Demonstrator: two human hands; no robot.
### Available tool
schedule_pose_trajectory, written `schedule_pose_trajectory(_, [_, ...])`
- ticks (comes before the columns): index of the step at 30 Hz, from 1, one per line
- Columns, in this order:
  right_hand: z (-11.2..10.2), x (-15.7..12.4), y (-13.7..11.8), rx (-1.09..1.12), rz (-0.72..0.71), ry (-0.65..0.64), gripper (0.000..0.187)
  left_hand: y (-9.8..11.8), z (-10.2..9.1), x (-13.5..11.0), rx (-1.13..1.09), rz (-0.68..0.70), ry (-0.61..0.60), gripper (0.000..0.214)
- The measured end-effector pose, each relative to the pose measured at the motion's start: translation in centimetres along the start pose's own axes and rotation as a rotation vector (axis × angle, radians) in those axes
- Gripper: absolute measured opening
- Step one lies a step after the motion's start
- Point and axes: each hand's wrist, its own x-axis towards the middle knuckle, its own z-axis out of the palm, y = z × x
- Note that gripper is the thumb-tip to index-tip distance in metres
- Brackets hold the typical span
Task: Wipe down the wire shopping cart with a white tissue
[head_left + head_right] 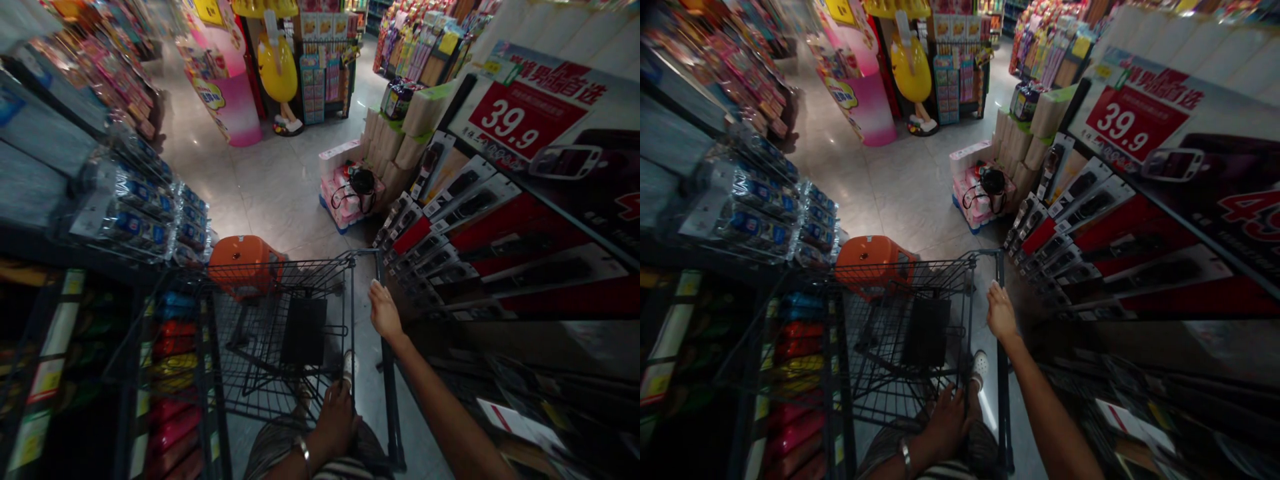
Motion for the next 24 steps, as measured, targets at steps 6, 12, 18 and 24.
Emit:
schedule_pose_trajectory(6, [0.0, -8.2, -3.5, -0.208, -0.030, -0.284, 0.040, 0.0, 0.1, 0.5, -0.010, -0.019, 0.022, 0.049])
schedule_pose_trajectory(12, [-1.1, -4.7, -4.4, 0.018, 0.087, -0.023, 0.038, 0.0, 0.3, 0.5, -0.035, -0.008, 0.062, 0.045])
schedule_pose_trajectory(18, [1.1, 8.0, -3.1, 0.082, 0.137, 0.178, 0.018, 0.4, 0.6, 0.7, -0.066, -0.028, 0.062, 0.048])
schedule_pose_trajectory(24, [5.2, 10.1, -1.9, 0.138, 0.224, 0.191, 0.015, 0.7, 1.2, 0.4, -0.087, -0.079, 0.059, 0.050])
